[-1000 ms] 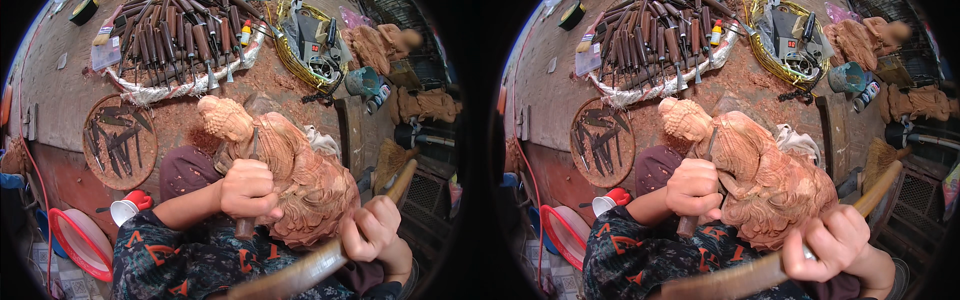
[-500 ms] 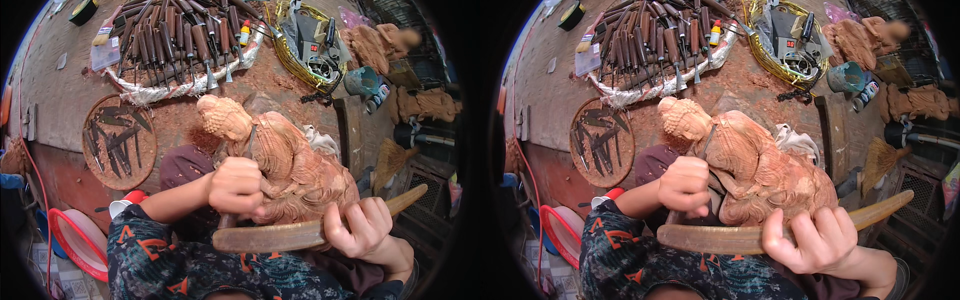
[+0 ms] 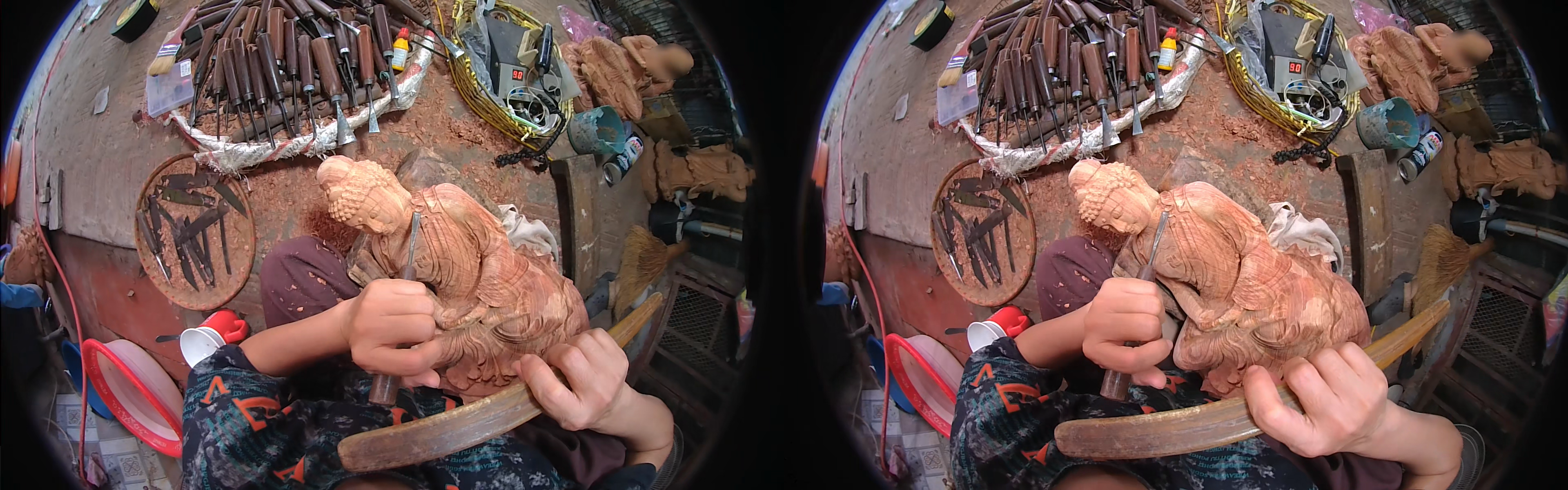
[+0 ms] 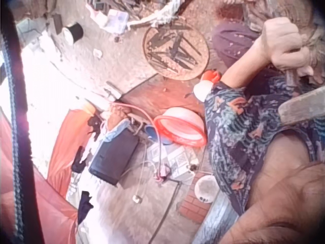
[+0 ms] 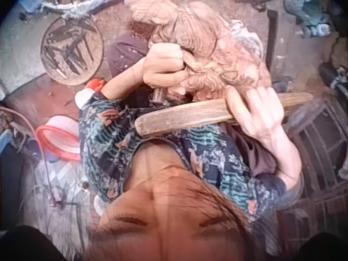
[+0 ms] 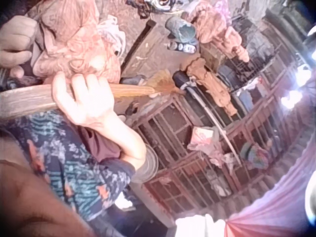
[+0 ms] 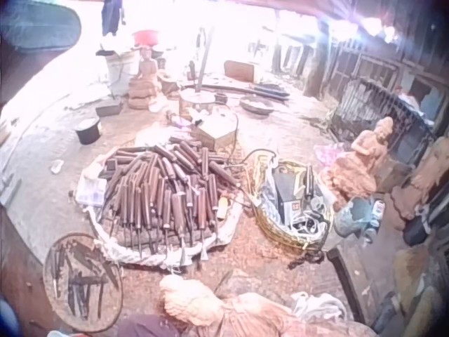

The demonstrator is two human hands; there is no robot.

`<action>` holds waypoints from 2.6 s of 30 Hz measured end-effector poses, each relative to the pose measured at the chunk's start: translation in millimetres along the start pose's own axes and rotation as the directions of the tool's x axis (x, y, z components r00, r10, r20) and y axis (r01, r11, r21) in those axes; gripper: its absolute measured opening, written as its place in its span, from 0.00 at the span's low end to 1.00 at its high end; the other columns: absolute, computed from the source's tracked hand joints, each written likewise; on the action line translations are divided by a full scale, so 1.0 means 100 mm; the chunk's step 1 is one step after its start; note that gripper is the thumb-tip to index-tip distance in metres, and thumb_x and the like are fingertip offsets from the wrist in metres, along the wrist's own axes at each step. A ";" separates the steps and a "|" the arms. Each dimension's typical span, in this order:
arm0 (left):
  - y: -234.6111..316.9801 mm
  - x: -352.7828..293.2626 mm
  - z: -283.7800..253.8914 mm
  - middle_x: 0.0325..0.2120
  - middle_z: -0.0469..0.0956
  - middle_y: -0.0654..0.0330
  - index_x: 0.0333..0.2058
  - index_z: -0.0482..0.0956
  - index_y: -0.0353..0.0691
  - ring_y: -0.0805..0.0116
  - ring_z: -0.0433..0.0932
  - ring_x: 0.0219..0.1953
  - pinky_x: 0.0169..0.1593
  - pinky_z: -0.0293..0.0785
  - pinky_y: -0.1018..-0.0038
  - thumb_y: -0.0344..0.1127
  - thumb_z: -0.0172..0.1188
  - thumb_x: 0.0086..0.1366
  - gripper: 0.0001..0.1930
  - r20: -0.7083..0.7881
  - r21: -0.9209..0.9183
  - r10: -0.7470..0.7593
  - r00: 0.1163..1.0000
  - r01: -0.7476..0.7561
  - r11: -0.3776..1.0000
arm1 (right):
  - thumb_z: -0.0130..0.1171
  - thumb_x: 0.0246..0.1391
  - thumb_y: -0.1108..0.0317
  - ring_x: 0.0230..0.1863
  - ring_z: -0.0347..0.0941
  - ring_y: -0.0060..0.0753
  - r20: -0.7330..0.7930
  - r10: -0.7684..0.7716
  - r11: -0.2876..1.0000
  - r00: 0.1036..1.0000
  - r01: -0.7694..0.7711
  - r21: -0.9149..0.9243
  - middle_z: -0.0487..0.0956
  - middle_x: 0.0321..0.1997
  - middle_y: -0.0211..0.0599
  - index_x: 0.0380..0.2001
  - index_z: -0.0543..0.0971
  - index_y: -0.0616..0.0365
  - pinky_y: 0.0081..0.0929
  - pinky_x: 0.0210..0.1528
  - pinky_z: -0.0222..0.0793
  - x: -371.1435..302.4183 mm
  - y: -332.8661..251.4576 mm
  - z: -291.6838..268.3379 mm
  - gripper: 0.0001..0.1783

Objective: The person carves a wooden Buddha statue using a chisel and a wooden mallet. They repeatedly strike the chisel to shape the wood, occasionally pausing to select different chisels from a nearby collection.

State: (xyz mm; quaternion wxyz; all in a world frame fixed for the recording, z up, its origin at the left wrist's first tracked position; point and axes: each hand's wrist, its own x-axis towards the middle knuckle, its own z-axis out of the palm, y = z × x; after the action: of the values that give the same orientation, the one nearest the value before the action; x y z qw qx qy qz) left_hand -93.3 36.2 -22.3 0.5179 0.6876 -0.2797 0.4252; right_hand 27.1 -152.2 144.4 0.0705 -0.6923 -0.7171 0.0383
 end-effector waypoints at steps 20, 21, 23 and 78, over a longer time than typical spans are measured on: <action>0.06 -0.05 -0.13 0.19 0.63 0.66 0.32 0.78 0.36 0.68 0.68 0.24 0.36 0.68 0.67 0.31 0.63 0.54 0.07 0.123 0.166 -0.186 0.975 0.164 0.972 | 0.59 0.41 0.81 0.17 0.56 0.20 0.058 -0.063 0.954 0.996 0.077 -0.290 0.60 0.18 0.22 0.37 0.79 0.44 0.19 0.17 0.50 -0.03 -0.03 -0.06 0.20; 0.08 -0.06 -0.14 0.20 0.63 0.66 0.33 0.78 0.36 0.68 0.67 0.25 0.39 0.68 0.66 0.31 0.62 0.53 0.09 0.147 0.160 -0.203 0.968 0.180 0.971 | 0.59 0.42 0.80 0.17 0.56 0.21 0.025 -0.073 0.963 0.997 0.077 -0.258 0.60 0.18 0.22 0.37 0.79 0.45 0.20 0.18 0.50 -0.04 -0.01 -0.05 0.18; 0.13 -0.05 -0.15 0.21 0.63 0.66 0.34 0.79 0.38 0.68 0.68 0.26 0.42 0.69 0.65 0.31 0.62 0.52 0.10 0.183 0.171 -0.223 0.957 0.192 0.966 | 0.59 0.44 0.79 0.17 0.56 0.21 0.056 -0.010 0.972 0.998 0.023 -0.236 0.60 0.18 0.22 0.38 0.80 0.45 0.20 0.18 0.50 -0.02 -0.03 -0.05 0.17; 0.12 0.06 -0.32 0.47 0.75 0.44 0.55 0.67 0.21 0.57 0.76 0.48 0.54 0.71 0.67 0.35 0.44 0.65 0.24 -0.318 -0.076 -0.517 0.794 0.523 0.849 | 0.70 0.19 0.68 0.34 0.75 0.44 -0.415 0.296 0.950 0.860 -0.219 0.222 0.74 0.29 0.34 0.40 0.72 0.52 0.40 0.32 0.71 -0.88 0.20 0.68 0.34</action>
State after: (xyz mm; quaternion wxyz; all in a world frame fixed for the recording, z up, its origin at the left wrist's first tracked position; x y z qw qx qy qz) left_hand -109.9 63.6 -7.9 0.6480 0.6619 0.0130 0.3767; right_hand 38.8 -236.9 70.6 0.2840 -0.7641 -0.5769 -0.0513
